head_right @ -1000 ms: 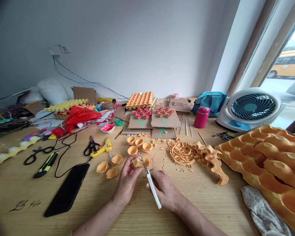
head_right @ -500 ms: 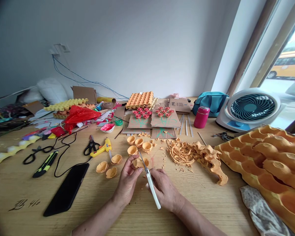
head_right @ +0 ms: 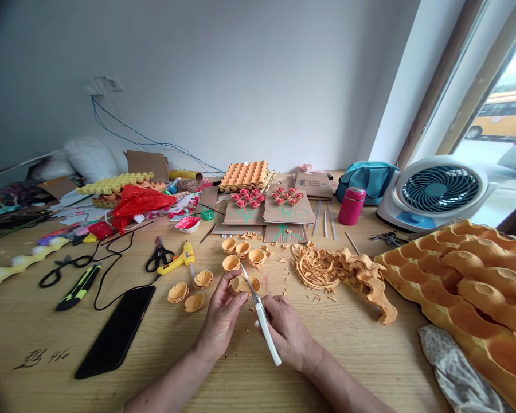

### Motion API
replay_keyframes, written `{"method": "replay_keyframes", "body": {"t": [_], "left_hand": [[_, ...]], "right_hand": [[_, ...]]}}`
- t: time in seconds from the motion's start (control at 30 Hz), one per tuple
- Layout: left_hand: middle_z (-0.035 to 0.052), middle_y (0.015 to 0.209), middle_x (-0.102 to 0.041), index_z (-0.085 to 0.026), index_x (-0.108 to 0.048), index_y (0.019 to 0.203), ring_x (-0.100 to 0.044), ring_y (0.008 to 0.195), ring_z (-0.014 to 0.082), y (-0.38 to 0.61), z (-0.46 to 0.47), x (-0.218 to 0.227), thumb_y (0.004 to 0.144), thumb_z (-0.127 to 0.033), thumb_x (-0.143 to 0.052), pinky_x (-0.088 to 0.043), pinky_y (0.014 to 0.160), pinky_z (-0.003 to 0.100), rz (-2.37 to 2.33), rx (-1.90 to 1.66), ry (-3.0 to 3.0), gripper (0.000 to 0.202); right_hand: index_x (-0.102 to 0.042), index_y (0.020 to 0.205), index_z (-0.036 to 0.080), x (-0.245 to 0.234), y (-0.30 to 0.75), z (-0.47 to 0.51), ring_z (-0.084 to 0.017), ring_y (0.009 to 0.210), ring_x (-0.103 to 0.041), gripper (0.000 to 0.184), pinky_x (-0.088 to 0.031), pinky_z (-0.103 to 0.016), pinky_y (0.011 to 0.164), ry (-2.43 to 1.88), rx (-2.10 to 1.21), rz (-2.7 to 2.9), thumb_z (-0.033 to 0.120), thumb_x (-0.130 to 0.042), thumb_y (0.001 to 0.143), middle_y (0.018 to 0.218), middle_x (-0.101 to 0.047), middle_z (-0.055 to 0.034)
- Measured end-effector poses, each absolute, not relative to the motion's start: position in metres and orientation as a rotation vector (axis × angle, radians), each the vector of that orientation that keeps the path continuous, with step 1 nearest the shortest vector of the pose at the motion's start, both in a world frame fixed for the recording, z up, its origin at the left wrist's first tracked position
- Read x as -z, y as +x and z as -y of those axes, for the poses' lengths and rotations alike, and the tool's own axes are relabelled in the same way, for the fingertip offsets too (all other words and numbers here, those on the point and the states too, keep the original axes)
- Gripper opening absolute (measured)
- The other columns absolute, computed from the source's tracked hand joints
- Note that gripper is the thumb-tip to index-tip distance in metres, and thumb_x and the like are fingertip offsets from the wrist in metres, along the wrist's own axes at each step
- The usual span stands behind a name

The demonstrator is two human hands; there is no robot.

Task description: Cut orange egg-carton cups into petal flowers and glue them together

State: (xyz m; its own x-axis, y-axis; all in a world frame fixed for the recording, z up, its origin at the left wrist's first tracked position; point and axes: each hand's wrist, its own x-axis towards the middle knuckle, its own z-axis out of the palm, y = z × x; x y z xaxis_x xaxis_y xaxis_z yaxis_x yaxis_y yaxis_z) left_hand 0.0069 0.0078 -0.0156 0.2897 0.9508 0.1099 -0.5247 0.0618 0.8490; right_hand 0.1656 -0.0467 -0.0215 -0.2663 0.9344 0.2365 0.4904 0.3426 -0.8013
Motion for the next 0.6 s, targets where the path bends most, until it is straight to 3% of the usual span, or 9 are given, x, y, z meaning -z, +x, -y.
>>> {"method": "replay_keyframes", "body": {"t": [0.6], "left_hand": [[0.0017, 0.103, -0.072, -0.026, -0.06, 0.115, -0.065, 0.1, 0.0169, 0.0027, -0.0126, 0.0151, 0.076, -0.025, -0.08, -0.047, 0.092, 0.03, -0.603, -1.248, 0.969, 0.044]], "right_hand": [[-0.05, 0.08, 0.021, 0.0211, 0.1683, 0.048, -0.022, 0.078, -0.052, 0.043, -0.042, -0.038, 0.078, -1.272, -0.754, 1.889, 0.057, -0.036, 0.099, 0.082, -0.06, -0.0053]]}}
